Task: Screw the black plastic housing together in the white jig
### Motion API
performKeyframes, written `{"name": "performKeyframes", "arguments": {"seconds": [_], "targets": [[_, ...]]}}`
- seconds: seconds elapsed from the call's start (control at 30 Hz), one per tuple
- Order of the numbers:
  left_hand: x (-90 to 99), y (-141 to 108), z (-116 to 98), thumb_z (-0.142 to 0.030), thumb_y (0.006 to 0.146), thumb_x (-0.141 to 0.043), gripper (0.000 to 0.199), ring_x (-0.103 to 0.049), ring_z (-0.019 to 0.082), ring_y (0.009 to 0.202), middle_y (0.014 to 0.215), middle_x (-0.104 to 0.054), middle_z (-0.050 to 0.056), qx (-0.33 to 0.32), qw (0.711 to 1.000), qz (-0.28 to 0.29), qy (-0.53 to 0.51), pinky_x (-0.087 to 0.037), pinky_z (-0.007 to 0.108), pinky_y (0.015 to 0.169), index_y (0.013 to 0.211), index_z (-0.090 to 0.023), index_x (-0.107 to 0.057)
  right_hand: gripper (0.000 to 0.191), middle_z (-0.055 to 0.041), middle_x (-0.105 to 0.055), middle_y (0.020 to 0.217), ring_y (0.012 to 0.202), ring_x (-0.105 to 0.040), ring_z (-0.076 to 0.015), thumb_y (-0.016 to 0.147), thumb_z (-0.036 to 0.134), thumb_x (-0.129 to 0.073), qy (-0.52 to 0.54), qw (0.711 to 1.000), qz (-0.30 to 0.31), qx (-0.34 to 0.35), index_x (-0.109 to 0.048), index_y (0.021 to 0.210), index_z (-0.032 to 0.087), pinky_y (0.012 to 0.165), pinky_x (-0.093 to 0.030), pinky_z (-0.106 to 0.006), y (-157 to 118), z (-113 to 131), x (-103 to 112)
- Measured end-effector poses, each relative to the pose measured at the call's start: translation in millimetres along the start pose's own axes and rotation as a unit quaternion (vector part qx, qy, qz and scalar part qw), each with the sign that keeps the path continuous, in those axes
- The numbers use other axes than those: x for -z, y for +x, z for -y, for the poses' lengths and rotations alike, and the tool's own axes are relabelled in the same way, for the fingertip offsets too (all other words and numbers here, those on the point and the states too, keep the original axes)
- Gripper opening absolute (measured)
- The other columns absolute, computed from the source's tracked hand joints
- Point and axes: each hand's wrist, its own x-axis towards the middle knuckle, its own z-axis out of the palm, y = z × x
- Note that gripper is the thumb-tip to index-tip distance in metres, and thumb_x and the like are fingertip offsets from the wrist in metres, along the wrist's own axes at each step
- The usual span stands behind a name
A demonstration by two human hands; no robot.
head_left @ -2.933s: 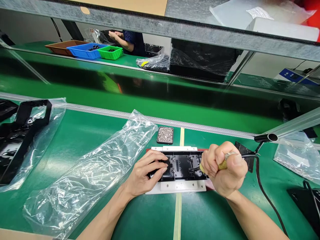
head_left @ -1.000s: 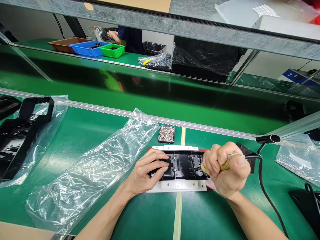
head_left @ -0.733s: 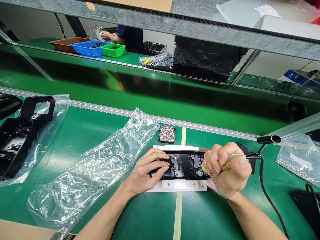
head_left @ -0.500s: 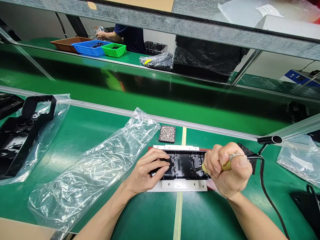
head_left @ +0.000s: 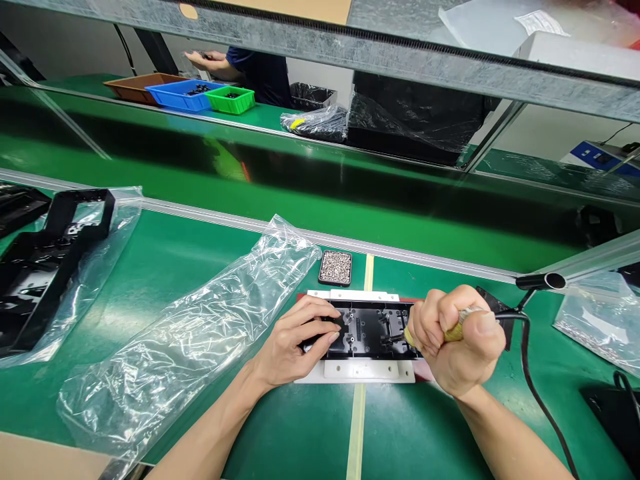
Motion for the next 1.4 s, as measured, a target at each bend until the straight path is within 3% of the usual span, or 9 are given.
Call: {"name": "performKeyframes", "arguments": {"seconds": [1.4], "targets": [[0.1,-0.6,1.2,-0.008,0.097,-0.065,0.020,-0.064,0.025,0.110,0.114,-0.069,0.010,-0.003,1.000,0.000,0.003,-0.055,0.046,0.093,0.111,-0.019,-0.073,0.042,0.0047,-0.038,0.050,0.041,-0.030,-0.0090,0.097,0.049,-0.057,-0.018,0.999,0.034,0.002,-0.048,0.067,0.020,0.037,-0.031,-0.019,-1.4,1.1,6.2]]}}
